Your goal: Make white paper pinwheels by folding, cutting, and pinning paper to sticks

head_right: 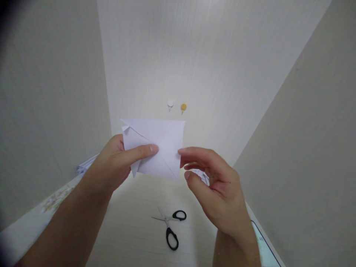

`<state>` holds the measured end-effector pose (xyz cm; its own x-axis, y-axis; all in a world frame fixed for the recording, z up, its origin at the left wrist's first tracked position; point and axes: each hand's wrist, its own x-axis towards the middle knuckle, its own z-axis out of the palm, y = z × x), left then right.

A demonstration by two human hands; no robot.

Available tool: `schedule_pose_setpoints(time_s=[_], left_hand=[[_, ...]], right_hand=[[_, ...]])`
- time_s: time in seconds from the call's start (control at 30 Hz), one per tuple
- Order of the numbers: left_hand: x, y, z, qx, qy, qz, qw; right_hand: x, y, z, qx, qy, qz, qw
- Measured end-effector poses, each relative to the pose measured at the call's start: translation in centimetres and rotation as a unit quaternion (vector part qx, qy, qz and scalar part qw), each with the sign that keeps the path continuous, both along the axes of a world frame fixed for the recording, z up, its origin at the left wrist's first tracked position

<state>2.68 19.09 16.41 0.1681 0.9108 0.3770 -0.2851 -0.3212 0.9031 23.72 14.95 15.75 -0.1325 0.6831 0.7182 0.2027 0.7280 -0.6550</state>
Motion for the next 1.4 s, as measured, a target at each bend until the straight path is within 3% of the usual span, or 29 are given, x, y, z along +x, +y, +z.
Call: schedule_pose_setpoints(time_s=[0.2,0.5,0.73,1.4], left_hand=[[-0.03,-0.04,0.2,0.008,0.023,0.002,1.0],[-0.06,-0.5,0.47,0.007,0.031,0.011,0.999],[0.13,-0.75,0.59,0.008,0.031,0.024,0.999],[0.19,-0.97,0.63,0.008,0.035,0.039,0.999]], right_hand=[[0.08,0.14,0.24,0.052,-0.082,-0.017,0.995],[-0.19,0.19,-0.05,-0.006,-0.023,-0.026,0.999],[-0.71,0.23,-0.27,-0.011,0.03,-0.049,0.998],[-0.79,0.27,-0.32,-0.028,0.029,-0.071,0.997]])
